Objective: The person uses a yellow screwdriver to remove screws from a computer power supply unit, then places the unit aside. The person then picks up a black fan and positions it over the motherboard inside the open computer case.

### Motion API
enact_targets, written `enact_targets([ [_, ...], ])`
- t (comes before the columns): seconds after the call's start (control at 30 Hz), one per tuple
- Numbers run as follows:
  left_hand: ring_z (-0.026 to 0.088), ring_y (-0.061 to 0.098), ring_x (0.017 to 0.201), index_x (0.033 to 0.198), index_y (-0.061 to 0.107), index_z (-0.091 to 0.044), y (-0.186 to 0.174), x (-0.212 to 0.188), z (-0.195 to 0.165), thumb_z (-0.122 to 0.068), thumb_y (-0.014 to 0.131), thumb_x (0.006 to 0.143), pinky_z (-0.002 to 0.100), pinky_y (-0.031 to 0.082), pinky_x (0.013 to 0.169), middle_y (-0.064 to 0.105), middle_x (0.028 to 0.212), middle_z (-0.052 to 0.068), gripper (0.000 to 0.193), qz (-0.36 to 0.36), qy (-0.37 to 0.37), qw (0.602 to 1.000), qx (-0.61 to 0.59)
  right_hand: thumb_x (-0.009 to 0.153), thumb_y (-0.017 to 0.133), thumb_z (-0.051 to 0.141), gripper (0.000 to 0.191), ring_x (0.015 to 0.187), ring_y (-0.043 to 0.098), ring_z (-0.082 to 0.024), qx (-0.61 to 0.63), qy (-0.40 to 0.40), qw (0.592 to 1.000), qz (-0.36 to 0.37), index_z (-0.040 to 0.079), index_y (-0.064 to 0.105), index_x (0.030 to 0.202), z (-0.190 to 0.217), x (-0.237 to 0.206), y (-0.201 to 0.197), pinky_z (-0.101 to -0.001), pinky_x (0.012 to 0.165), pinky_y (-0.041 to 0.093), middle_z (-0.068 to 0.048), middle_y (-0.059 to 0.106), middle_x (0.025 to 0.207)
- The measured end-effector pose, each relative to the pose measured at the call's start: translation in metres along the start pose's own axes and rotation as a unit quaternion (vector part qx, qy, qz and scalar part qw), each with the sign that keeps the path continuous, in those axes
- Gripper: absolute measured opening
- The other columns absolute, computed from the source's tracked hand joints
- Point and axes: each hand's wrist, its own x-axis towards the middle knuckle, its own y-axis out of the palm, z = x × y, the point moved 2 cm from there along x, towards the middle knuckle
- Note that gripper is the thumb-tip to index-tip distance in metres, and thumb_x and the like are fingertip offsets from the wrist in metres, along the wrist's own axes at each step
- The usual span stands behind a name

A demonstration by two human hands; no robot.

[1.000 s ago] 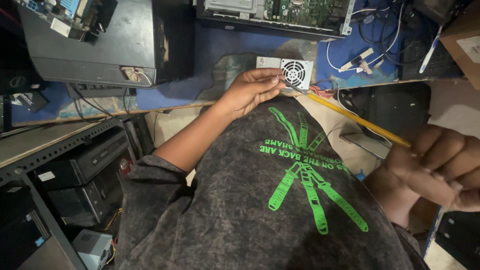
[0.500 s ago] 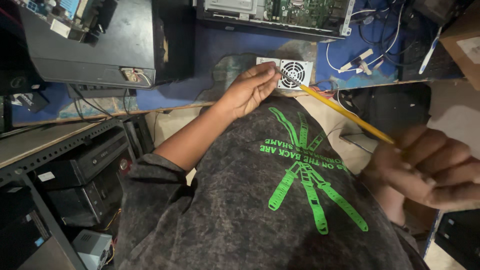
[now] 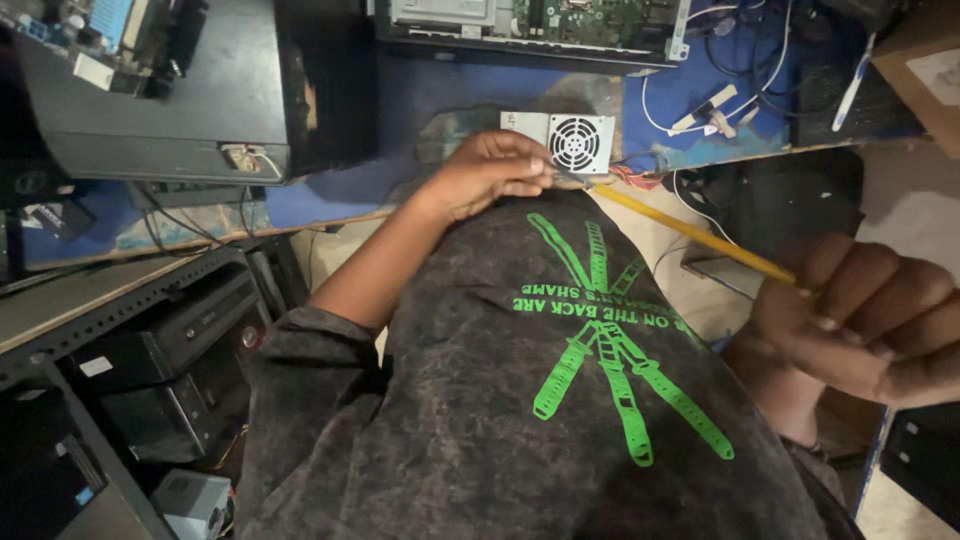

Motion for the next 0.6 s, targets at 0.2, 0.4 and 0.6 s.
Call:
enact_targets([
  [0.2, 0.023, 0.072, 0.101, 0.107, 0.077, -0.005, 0.023, 0.004, -0.032, -0.016, 0.076, 0.093, 0.037, 0.056, 0.091, 0.076, 0.106, 0.007, 0.018, 0.093, 0.141, 0.872, 0.459, 0.106, 0.042, 0.041, 0.034, 0.05, 0.035, -0.011, -0.045, 0.015, 0.999, 0.025, 0.022, 0.039, 0.077, -0.002, 0.006, 0.026, -0.0292, 0.048, 0.034, 0.004, 0.038, 0.064],
  [0.4, 0.031, 0.067, 0.104, 0.094, 0.077, -0.012, 0.034, 0.025, -0.028, -0.01, 0.075, 0.081, 0.043, 0.053, 0.086, 0.073, 0.102, 0.006, 0.014, 0.069, 0.235, 0.705, 0.666, 0.105, 0.049, 0.03, 0.025, 0.047, 0.036, -0.012, -0.069, 0.044, 0.992, 0.1, 0.018, 0.047, 0.084, -0.031, 0.011, 0.055, -0.0331, 0.051, 0.031, 0.002, 0.042, 0.064],
  [0.6, 0.033, 0.066, 0.105, 0.092, 0.077, -0.014, 0.014, 0.058, -0.004, -0.007, 0.074, 0.079, 0.046, 0.052, 0.087, 0.071, 0.101, 0.008, 0.015, 0.092, 0.195, 0.658, 0.721, 0.106, 0.056, 0.021, 0.016, 0.051, 0.042, -0.014, -0.104, 0.036, 0.989, 0.098, 0.015, 0.044, 0.097, -0.057, 0.007, 0.066, -0.031, 0.05, 0.039, -0.003, 0.042, 0.066],
])
